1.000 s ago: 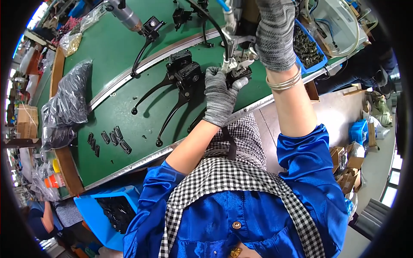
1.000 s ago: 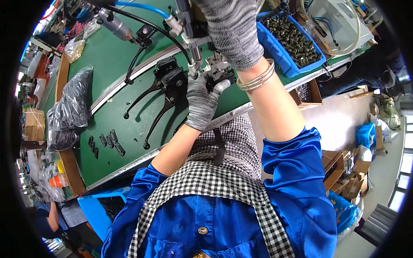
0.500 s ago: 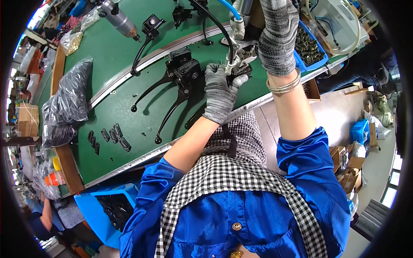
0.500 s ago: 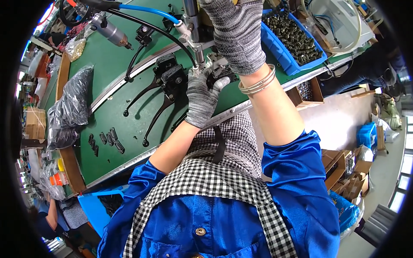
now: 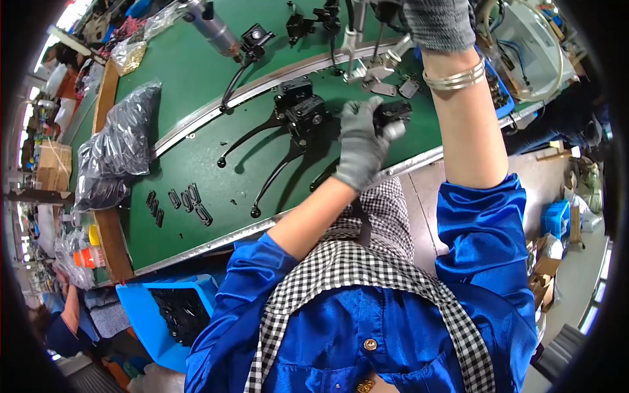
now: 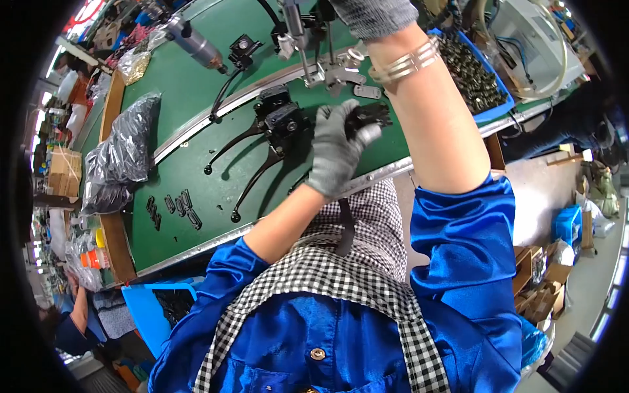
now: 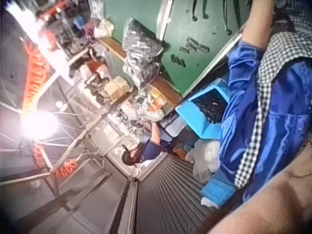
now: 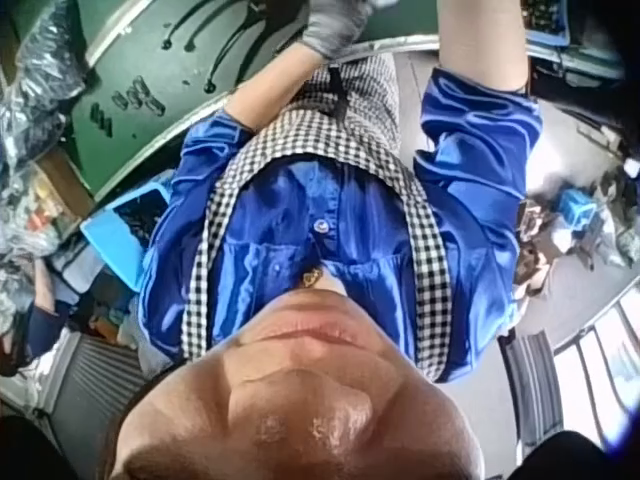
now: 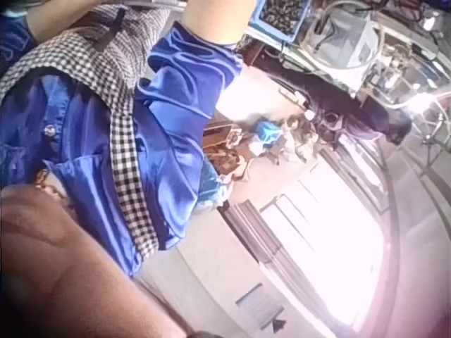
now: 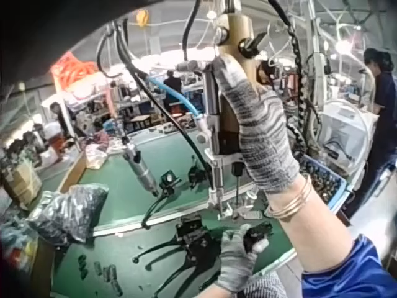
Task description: Assembling small mechanical components using a pneumatic screwdriver on a factory line.
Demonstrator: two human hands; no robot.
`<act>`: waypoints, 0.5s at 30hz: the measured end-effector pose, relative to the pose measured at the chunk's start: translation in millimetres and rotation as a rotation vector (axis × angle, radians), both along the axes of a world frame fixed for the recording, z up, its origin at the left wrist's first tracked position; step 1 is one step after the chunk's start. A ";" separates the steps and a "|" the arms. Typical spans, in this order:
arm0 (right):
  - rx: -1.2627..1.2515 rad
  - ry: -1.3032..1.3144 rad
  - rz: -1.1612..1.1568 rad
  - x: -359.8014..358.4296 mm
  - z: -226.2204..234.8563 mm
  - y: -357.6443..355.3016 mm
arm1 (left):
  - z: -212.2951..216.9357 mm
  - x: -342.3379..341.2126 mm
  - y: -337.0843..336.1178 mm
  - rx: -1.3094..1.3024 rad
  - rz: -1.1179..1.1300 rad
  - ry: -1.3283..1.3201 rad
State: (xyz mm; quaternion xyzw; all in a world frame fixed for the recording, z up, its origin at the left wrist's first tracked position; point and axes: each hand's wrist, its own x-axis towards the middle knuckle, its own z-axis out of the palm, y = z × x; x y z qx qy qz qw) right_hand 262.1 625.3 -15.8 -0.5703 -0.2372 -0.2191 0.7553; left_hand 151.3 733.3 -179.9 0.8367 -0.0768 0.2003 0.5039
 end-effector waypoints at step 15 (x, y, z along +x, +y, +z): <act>-0.055 -0.179 -0.151 -0.7 -2.0 94.7 | 7.9 -5.4 99.9 0.042 0.125 0.065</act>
